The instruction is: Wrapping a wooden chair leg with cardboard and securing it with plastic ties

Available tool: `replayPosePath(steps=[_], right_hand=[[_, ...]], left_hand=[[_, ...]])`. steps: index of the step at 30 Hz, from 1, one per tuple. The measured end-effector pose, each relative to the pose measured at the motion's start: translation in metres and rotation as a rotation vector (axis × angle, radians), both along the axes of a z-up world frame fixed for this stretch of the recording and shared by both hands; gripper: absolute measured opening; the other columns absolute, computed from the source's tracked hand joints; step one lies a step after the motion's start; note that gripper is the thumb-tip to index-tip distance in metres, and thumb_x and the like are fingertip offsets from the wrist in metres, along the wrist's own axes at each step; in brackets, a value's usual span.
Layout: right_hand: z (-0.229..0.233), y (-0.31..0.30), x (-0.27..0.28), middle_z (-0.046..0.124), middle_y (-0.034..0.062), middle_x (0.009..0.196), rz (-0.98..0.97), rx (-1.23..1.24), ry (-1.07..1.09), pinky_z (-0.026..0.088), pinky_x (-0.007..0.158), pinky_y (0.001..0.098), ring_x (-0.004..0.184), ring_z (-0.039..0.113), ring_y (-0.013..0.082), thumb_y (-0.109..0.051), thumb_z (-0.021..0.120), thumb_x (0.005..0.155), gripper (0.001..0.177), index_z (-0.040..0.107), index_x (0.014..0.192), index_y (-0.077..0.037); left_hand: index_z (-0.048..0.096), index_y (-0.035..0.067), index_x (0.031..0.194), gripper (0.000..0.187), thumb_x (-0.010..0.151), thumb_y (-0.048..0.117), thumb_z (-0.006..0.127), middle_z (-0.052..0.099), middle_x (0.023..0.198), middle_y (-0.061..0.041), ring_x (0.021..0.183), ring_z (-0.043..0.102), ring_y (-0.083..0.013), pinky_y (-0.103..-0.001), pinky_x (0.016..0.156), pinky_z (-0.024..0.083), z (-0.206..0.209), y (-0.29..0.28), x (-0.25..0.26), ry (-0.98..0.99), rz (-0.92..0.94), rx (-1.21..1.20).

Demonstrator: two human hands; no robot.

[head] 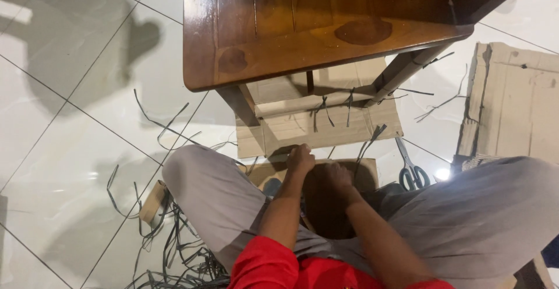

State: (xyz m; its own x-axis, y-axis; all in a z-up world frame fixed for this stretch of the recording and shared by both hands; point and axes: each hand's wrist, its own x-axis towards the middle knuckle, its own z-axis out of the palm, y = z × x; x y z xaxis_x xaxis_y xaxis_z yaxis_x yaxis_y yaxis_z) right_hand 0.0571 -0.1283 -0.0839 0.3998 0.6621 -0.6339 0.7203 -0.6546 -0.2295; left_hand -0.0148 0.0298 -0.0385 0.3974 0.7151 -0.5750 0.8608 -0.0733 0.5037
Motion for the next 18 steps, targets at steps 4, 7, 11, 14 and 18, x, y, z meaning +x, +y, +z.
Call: replayPosePath(steps=[4,7,11,14,18], right_hand=[[-0.078,0.003,0.031,0.069,0.0070,0.114,0.677,0.045,-0.442,0.053,0.076,0.0397,0.113,0.062,0.0287,-0.036,0.054,0.099,0.038,0.061,0.131,-0.017],[-0.073,0.001,0.026,0.065,-0.0028,0.126,0.839,-0.075,-0.561,0.047,0.071,0.0337,0.104,0.061,0.0163,-0.044,0.048,0.101,0.037,0.064,0.129,-0.027],[-0.158,0.015,0.019,0.077,0.0051,0.082,0.476,0.102,-0.231,0.056,0.063,0.0372,0.086,0.077,0.0261,-0.029,0.066,0.085,0.019,0.079,0.082,-0.016],[-0.181,0.013,0.021,0.076,0.0092,0.077,0.453,0.124,-0.168,0.057,0.064,0.0406,0.085,0.077,0.0294,-0.025,0.072,0.083,0.014,0.077,0.080,-0.013],[-0.053,0.031,0.013,0.076,0.0204,0.088,0.044,0.063,0.120,0.062,0.070,0.0458,0.092,0.076,0.0401,-0.024,0.073,0.088,0.024,0.078,0.095,-0.001]], left_hand=[[0.070,0.014,0.116,0.027,0.093,0.026,0.062,0.073,0.115,-0.015,0.116,0.069,-0.0385,-0.055,0.098,0.055,0.014,0.006,0.003,-0.034,-0.001,0.094],[0.072,0.016,0.107,0.019,0.094,0.023,0.059,0.075,0.101,-0.011,0.104,0.073,-0.0350,-0.051,0.091,0.056,0.048,0.019,0.009,-0.173,0.099,0.254],[0.070,0.002,0.102,0.014,0.096,0.004,0.058,0.070,0.095,-0.023,0.097,0.069,-0.0430,-0.053,0.083,0.056,0.152,0.043,0.011,-0.504,0.215,0.656],[0.067,0.003,0.118,0.029,0.092,-0.006,0.057,0.063,0.117,-0.017,0.118,0.062,-0.0387,-0.050,0.100,0.055,0.170,0.057,0.006,-0.525,0.030,0.779],[0.064,0.005,0.130,0.038,0.094,-0.005,0.057,0.063,0.126,-0.016,0.125,0.060,-0.0377,-0.050,0.111,0.048,0.113,0.097,-0.004,-0.463,-0.186,0.759]])
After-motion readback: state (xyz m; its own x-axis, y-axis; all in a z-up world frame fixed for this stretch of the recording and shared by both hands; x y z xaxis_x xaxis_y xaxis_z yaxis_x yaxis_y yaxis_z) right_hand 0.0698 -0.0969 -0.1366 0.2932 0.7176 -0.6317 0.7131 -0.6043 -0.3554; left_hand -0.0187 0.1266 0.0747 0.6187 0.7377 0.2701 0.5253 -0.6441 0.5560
